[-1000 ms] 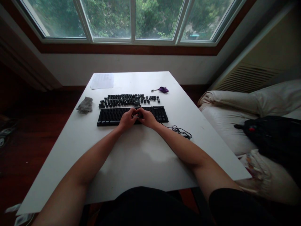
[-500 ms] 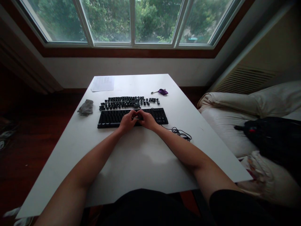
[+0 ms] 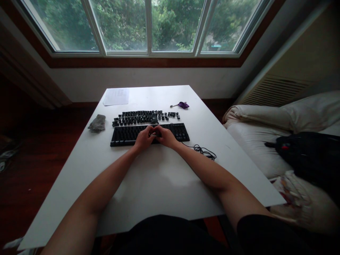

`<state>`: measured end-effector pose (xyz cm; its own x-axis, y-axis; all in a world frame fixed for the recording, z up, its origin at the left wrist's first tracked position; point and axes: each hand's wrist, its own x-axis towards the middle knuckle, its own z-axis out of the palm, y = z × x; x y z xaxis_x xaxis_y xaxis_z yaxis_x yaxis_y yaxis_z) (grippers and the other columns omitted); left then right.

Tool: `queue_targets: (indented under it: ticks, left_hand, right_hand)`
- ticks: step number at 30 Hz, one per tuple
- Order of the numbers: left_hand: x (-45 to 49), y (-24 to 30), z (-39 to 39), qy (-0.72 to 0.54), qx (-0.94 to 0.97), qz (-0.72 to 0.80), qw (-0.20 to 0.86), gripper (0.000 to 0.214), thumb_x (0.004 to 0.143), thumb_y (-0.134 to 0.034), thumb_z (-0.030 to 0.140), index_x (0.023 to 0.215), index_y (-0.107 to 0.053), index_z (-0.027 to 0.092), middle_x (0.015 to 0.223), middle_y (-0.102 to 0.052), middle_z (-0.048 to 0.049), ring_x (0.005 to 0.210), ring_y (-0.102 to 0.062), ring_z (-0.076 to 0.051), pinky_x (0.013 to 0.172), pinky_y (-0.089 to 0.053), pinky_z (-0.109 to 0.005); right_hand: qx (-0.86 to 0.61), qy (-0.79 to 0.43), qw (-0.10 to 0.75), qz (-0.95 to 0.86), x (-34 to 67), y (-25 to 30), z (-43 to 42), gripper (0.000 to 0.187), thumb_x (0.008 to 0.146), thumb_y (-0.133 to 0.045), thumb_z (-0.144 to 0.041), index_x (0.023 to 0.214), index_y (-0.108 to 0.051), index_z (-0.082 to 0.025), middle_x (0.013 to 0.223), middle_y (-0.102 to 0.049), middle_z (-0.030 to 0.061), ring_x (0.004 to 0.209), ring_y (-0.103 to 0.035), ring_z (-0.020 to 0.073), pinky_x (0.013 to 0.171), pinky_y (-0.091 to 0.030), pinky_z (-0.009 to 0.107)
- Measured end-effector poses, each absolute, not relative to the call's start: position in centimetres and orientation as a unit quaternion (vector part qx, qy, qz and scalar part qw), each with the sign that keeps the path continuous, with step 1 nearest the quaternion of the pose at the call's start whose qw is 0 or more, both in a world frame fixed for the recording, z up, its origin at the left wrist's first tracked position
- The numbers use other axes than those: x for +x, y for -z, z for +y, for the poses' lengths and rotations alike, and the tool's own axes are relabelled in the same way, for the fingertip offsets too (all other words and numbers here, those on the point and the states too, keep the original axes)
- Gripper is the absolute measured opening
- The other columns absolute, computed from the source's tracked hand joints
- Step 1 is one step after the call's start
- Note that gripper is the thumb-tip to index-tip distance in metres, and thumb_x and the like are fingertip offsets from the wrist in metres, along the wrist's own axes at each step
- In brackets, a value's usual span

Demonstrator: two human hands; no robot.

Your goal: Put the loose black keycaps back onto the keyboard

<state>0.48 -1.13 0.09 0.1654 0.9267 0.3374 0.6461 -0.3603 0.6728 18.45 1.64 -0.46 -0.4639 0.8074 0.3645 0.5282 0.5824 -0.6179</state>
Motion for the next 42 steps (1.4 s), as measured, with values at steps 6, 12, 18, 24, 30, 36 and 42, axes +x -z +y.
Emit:
queue_targets:
  ticks: [6,12,18,24,30,36,42]
  left_hand:
    - [0.47,-0.04,-1.10,-0.371,0.739,0.527,0.196,0.014,0.088,-0.057,0.028,0.101,-0.060,0.022,0.089,-0.070,-0.0027,0.079,-0.064,-0.018,0.070,-0.044,-0.027]
    - [0.52,-0.09,-1.14,-0.370,0.734,0.533,0.201,0.015,0.088,-0.057,0.028,0.102,-0.061,0.022,0.089,-0.070,-0.0021,0.077,-0.063,-0.017,0.069,-0.044,-0.027]
    - [0.43,-0.08,-1.03,-0.385,0.731,0.523,0.211,0.014,0.088,-0.058,0.028,0.100,-0.061,0.022,0.087,-0.069,-0.0014,0.076,-0.063,-0.017,0.065,-0.042,-0.026]
    - [0.43,-0.12,-1.07,-0.396,0.722,0.526,0.213,0.014,0.088,-0.057,0.029,0.099,-0.061,0.021,0.084,-0.067,-0.0002,0.073,-0.060,-0.016,0.065,-0.040,-0.026]
    - [0.55,-0.39,-1.13,-0.400,0.716,0.527,0.223,0.013,0.088,-0.056,0.030,0.096,-0.060,0.021,0.084,-0.067,-0.0003,0.074,-0.059,-0.016,0.066,-0.041,-0.026]
    - [0.55,-0.16,-1.03,-0.409,0.710,0.524,0.232,0.013,0.088,-0.056,0.031,0.097,-0.060,0.021,0.083,-0.066,0.0001,0.072,-0.059,-0.015,0.066,-0.041,-0.025]
    - [0.51,0.21,-0.79,-0.418,0.712,0.516,0.227,0.013,0.088,-0.057,0.032,0.095,-0.059,0.021,0.082,-0.066,0.0005,0.073,-0.058,-0.015,0.068,-0.041,-0.025]
  right_hand:
    - [-0.400,-0.213,0.321,-0.832,18.45,0.54,1.74,0.034,0.079,-0.065,-0.025,0.113,-0.062,-0.023,0.082,-0.067,-0.0004,0.071,-0.059,0.0168,0.066,-0.039,0.024]
    - [-0.401,-0.210,0.322,-0.831,18.45,0.54,1.77,0.033,0.080,-0.066,-0.025,0.112,-0.062,-0.023,0.084,-0.067,-0.0002,0.073,-0.060,0.0170,0.067,-0.040,0.024]
    - [-0.404,-0.213,0.324,-0.829,18.46,0.37,1.61,0.033,0.081,-0.065,-0.025,0.114,-0.062,-0.023,0.081,-0.066,-0.0010,0.070,-0.059,0.0164,0.065,-0.039,0.024]
    - [-0.398,-0.217,0.328,-0.829,18.52,0.49,1.65,0.032,0.082,-0.064,-0.026,0.114,-0.063,-0.023,0.079,-0.064,-0.0019,0.069,-0.058,0.0155,0.065,-0.038,0.024]
    - [-0.395,-0.218,0.332,-0.828,18.49,0.53,1.71,0.031,0.084,-0.063,-0.028,0.115,-0.063,-0.023,0.082,-0.065,-0.0010,0.070,-0.059,0.0153,0.065,-0.038,0.024]
    - [-0.388,-0.215,0.337,-0.830,18.47,0.66,1.79,0.031,0.084,-0.064,-0.028,0.114,-0.063,-0.022,0.080,-0.064,-0.0011,0.069,-0.057,0.0149,0.064,-0.037,0.024]
    - [-0.390,-0.212,0.340,-0.829,18.55,1.23,2.08,0.031,0.084,-0.064,-0.026,0.114,-0.063,-0.022,0.080,-0.064,-0.0012,0.068,-0.056,0.0141,0.063,-0.036,0.023]
